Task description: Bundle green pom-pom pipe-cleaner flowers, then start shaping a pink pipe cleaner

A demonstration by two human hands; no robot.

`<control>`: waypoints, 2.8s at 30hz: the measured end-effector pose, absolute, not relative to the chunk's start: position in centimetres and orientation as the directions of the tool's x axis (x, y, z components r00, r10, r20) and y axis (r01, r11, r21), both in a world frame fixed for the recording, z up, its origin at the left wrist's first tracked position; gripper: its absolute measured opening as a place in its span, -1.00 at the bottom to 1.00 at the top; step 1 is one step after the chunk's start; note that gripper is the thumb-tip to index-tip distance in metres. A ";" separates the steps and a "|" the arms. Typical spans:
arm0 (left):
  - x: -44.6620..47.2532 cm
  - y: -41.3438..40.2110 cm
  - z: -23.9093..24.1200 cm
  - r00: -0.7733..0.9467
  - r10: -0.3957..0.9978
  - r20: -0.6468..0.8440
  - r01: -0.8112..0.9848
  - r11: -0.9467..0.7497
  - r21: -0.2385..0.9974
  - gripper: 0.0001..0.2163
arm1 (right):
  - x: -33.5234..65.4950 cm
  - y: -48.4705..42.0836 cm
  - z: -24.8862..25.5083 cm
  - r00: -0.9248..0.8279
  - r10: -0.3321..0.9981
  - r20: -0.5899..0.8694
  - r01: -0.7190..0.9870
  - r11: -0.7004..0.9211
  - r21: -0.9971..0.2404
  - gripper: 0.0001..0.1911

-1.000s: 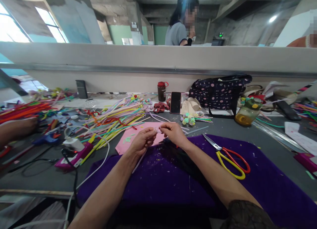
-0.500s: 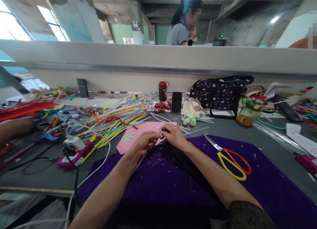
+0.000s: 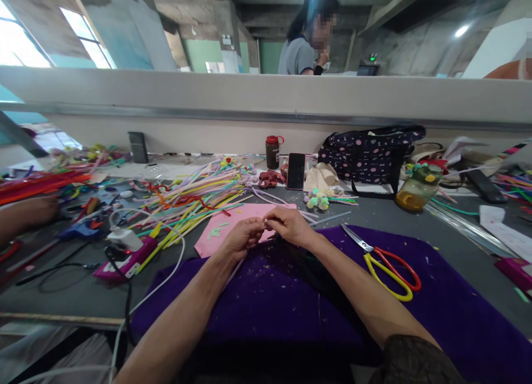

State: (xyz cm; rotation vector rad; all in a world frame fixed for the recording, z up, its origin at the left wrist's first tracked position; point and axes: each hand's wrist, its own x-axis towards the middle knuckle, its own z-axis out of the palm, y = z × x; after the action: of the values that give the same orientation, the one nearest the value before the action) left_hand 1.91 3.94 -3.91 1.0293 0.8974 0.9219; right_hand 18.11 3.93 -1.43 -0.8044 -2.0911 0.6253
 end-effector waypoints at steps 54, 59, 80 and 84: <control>2.8 2.2 -2.5 0.317 0.943 -0.100 -0.182 0.165 0.969 -0.68 | 17.4 4.0 -1.0 0.011 0.973 0.230 -0.134 0.230 -0.964 -0.79; 2.7 2.4 -2.7 0.294 0.952 -0.090 -0.191 0.151 0.970 -0.76 | 16.9 3.6 -1.1 -0.012 0.972 0.234 -0.128 0.231 -0.965 -0.77; 1.6 2.8 -2.3 0.344 0.930 -0.130 -0.163 0.196 0.967 -0.74 | 19.2 3.9 -0.3 -0.584 0.472 0.661 0.568 0.819 -0.083 -0.83; 2.0 2.6 -2.3 0.267 0.963 -0.027 -0.133 0.065 0.989 -0.72 | 19.4 4.5 -0.3 -0.628 0.482 0.611 0.546 0.832 -0.094 -0.85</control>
State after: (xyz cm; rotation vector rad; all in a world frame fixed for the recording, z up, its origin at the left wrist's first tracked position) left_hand 1.99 2.63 -2.31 1.1880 0.9327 1.0422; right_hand 19.36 4.48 -0.34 -0.7485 -2.3643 -0.1311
